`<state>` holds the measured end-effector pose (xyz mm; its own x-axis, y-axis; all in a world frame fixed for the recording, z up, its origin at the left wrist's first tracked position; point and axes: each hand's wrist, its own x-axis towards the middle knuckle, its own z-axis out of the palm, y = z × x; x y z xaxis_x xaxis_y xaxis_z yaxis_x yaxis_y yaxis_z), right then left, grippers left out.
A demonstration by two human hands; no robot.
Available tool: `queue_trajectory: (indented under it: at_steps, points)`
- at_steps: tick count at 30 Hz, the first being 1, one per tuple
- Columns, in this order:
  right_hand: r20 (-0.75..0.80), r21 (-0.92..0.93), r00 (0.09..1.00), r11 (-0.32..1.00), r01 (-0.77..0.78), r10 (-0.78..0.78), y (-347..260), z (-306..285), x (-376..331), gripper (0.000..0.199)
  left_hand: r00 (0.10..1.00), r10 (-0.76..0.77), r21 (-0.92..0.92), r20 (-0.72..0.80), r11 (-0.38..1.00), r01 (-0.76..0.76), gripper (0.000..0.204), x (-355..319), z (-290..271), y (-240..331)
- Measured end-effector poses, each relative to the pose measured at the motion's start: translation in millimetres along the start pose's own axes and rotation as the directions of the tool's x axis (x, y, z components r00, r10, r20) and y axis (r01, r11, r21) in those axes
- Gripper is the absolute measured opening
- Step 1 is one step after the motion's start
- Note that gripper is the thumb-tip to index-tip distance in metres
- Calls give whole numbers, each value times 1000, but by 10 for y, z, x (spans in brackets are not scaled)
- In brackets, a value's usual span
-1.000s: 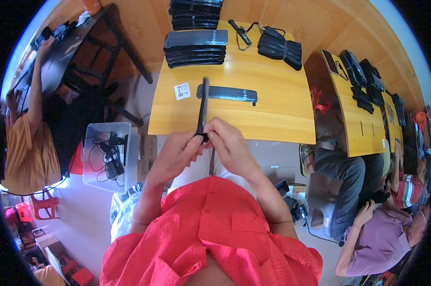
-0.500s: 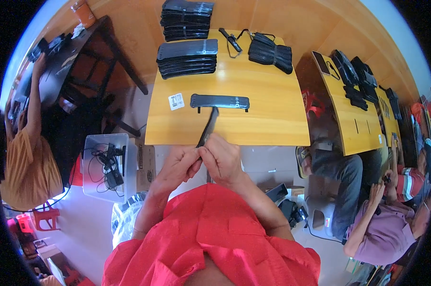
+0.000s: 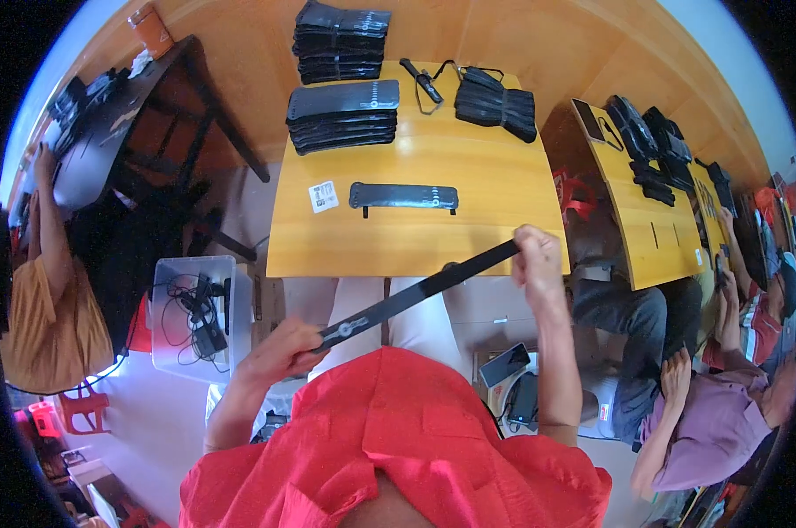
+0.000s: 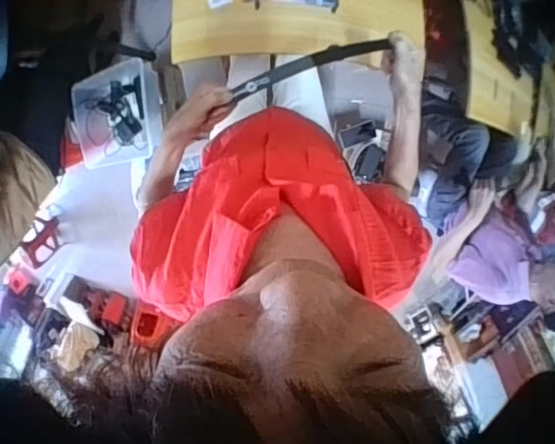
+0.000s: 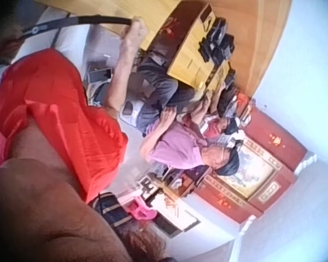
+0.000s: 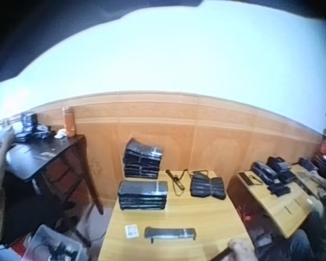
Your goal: Attaching elastic straps to black fabric components for face masks.
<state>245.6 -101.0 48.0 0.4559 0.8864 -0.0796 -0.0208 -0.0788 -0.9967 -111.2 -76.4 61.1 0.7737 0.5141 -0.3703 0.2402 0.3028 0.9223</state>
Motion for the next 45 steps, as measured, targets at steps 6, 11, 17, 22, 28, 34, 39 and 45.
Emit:
queue_trajectory:
  at_steps: [6, 11, 17, 22, 28, 34, 39, 45]
  points:
    - [-320, 47, 947, 999, -19, 33, -9, -999, 509, 17, 990, 93, 97, 103, 990, -103, 35, -567, -288, -375]
    - [-381, 105, 924, 994, 41, 2, -256, -1563, 385, 20, 953, -102, -297, -286, 955, 12, 34, -937, -406, -329]
    - [-45, -287, 996, 956, 60, -76, -605, -862, 46, 30, 865, 76, -252, -496, 941, -227, 37, -262, -496, -549]
    - [203, -556, 970, 801, 224, -131, -735, -618, -198, 23, 740, -72, -294, -669, 940, -175, 38, 422, -566, -999]
    - [213, -412, 964, 879, 239, -162, -669, -597, -312, 8, 758, -296, -463, -581, 886, -9, 46, 593, -496, -1083]
    - [416, -451, 907, 854, 260, -57, -631, -326, -411, 6, 495, -85, -4, -865, 987, 162, 43, 321, -536, -988]
    - [759, -229, 632, 844, 485, -158, -458, 390, -450, 12, 695, 636, 669, -336, 681, -299, 45, 629, 165, -25]
    - [642, -269, 749, 867, 420, -163, -369, 458, -274, 15, 979, 202, 75, -23, 977, -199, 36, 835, 238, 31]
